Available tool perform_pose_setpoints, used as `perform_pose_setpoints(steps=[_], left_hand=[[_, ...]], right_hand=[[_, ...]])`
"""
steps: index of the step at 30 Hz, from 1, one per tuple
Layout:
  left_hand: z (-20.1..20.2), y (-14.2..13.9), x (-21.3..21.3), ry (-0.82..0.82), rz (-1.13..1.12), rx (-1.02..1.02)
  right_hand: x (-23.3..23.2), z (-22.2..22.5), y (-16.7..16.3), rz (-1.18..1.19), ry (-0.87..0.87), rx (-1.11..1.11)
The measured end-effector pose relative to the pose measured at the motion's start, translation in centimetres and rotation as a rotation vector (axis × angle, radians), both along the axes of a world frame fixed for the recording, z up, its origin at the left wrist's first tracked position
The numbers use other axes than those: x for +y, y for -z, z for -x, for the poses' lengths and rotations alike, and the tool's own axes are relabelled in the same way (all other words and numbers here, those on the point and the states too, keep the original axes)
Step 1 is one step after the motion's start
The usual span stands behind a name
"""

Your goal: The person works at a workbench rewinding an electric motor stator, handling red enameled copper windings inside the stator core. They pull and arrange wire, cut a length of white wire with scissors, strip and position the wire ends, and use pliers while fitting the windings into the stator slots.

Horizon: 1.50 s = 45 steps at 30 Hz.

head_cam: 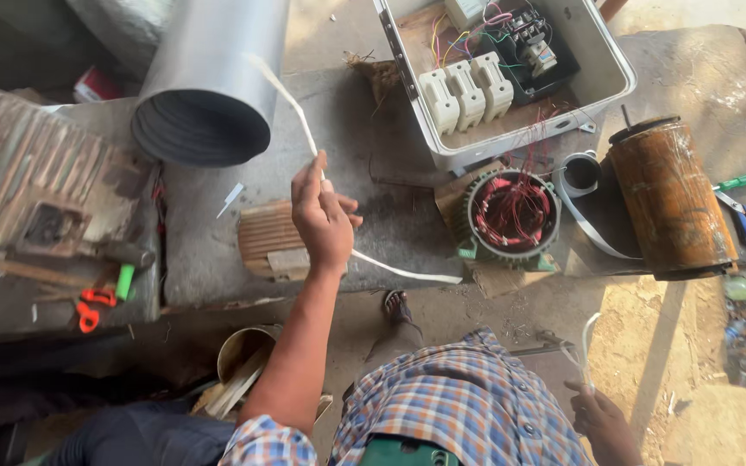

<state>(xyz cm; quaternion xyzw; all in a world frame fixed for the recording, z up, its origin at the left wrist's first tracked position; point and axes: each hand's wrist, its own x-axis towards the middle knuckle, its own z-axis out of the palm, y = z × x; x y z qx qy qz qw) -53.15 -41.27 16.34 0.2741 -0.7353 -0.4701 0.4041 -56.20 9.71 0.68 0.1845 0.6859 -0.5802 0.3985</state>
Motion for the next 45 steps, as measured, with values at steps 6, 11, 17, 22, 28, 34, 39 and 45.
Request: perform_pose_setpoints(steps=[6,11,17,22,28,34,39,45], left_hand=[[3.4,1.2,-5.4,0.204,-0.004,-0.012],[10.2,1.5,-10.5,0.276,-0.374,-0.424],[5.6,-8.8,-11.2,0.541,-0.408,-0.279],[-3.8,-18.9,-10.2,0.673,-0.422,0.091],[-0.8,-15.0,-12.0,0.662,-0.214,0.165],[14.4,9.0,-14.9,0.324,0.108,-0.919],[13.2,20.3,-11.8,0.333,0.132,-1.38],[8.7,14.1,-2.8,0.815,0.19,-0.368]], right_hand=[[-2.6,-1.2,-0.7,-0.197,0.142,0.036],[-4.3,-1.3,-1.5,-0.227,0.255,-0.017],[-3.3,-0.7,-2.6,-0.581,-0.349,0.352],[-2.7,-1.1,-3.1,-0.695,-0.404,0.472],[-4.6,-1.0,-4.3,-0.486,0.027,0.234],[-5.5,-1.1,-4.2,-0.322,0.257,0.154],[-2.1,0.7,-5.6,-0.462,-0.149,0.633],[-3.2,7.5,-5.8,-0.403,0.098,0.651]])
